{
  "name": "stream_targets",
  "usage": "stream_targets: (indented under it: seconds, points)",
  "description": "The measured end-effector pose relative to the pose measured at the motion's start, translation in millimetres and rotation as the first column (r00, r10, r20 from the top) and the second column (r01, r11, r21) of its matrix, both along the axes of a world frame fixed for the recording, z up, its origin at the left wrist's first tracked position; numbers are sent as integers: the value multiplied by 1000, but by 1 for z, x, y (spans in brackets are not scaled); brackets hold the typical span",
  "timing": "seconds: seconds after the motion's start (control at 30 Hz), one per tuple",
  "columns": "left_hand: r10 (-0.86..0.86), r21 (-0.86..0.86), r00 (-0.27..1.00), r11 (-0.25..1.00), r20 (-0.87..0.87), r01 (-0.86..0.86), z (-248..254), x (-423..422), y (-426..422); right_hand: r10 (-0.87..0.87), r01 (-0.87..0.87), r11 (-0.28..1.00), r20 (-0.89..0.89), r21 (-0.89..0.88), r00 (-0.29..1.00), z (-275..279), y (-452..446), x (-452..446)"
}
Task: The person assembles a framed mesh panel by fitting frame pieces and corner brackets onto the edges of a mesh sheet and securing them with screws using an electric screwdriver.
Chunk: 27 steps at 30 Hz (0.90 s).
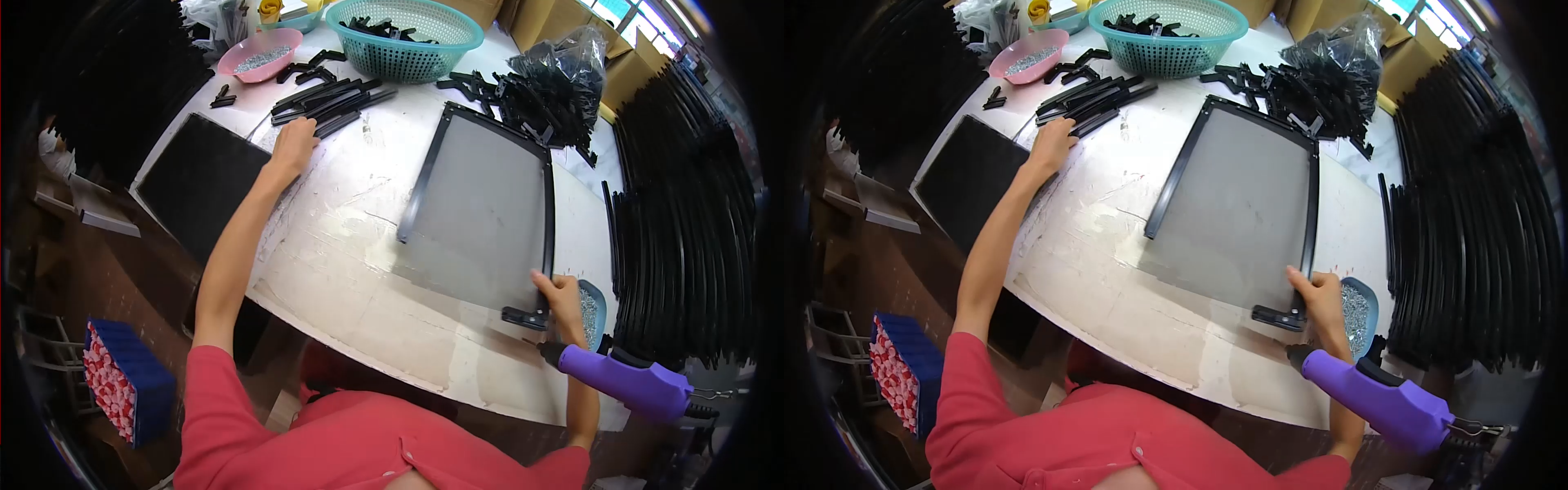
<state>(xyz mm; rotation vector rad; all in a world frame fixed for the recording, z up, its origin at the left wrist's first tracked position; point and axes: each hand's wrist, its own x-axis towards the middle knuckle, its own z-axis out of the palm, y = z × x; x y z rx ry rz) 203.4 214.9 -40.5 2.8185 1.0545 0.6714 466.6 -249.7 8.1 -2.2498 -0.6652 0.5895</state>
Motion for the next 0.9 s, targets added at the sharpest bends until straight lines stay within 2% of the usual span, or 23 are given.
stream_targets:
  seconds: [0.07, 0.17, 0.2, 0.23, 0.27, 0.3, 0.33, 0.37, 0.4, 0.47, 0.5, 0.53, 0.6, 0.63, 0.67, 0.7, 0.73, 0.77, 0.8, 0.83, 0.87, 0.9]
  points:
    - [-80, 31, 985, 997, 156, 76, 19, -9, -19, 39, -40, 999, -29, -28, 999, 2, 11, -24]
    - [-124, -70, 933, 985, 338, 156, 58, -32, -81, 172, -141, 973, 169, -183, 970, -10, 19, -24]
    - [-239, 58, 917, 971, 318, 233, 62, -39, -106, 298, -175, 937, 436, -301, 849, -9, 20, -25]
    - [-350, 174, 891, 934, 288, 311, 63, -45, -132, 431, -171, 887, 635, -429, 641, -6, 20, -26]
    - [-461, 268, 854, 877, 240, 399, 63, -51, -158, 303, -118, 952, 806, -283, 509, 4, 27, -37]
    - [-540, 311, 821, 825, 185, 473, 66, -56, -182, 253, -156, 966, 652, -205, 715, 39, 39, -57]
    - [-603, 424, 786, 753, 137, 503, 65, -56, -200, 220, -311, 943, 481, 117, 849, 38, 43, -65]
    - [-631, 472, 765, 717, 126, 514, 67, -56, -216, 377, -437, 857, 246, 272, 893, 44, 49, -78]
    - [-661, 501, 740, 686, 125, 528, 64, -55, -224, 509, -468, 818, -40, 334, 860, 50, 55, -89]
    - [-671, 493, 721, 692, 172, 527, 59, -53, -234, 555, -446, 801, -214, 400, 804, 43, 60, -102]
    - [-665, 498, 714, 706, 219, 504, 57, -54, -237, 540, -411, 801, -230, 436, 810, 40, 61, -103]
    - [-629, 409, 728, 761, 272, 504, 53, -56, -241, 533, -402, 806, -234, 435, 813, 36, 59, -106]
    - [-483, 69, 723, 851, 494, 521, 57, -54, -256, 506, -452, 716, 51, 532, 861, 31, 56, -108]
    - [-373, -91, 747, 863, 551, 498, 64, -55, -261, 530, -545, 714, 170, 439, 831, 36, 52, -109]
    - [-272, -240, 756, 838, 595, 490, 69, -53, -264, 529, -543, 716, 167, 439, 832, 34, 49, -108]
    - [-166, -382, 766, 789, 622, 481, 73, -52, -266, 524, -513, 686, 139, 516, 840, 29, 47, -108]
    - [-75, -497, 692, 640, 718, 586, 64, -52, -265, 520, -478, 652, 111, 588, 847, 25, 45, -108]
    - [-26, -497, 618, 569, 785, 655, 56, -55, -268, 518, -332, 632, -63, 701, 853, 23, 46, -109]
    - [31, -483, 540, 493, 841, 723, 54, -57, -272, 536, -276, 671, -194, 688, 821, 25, 47, -106]
    - [17, -376, 429, 513, 903, 772, 54, -52, -280, 544, -221, 711, -322, 668, 775, 27, 48, -102]
    - [64, -334, 355, 526, 933, 782, 69, -42, -293, 623, -193, 664, -391, 722, 677, 14, 50, -96]
    - [110, -362, 357, 502, 928, 786, 72, -36, -303, 676, -135, 644, -478, 753, 561, 1, 51, -97]
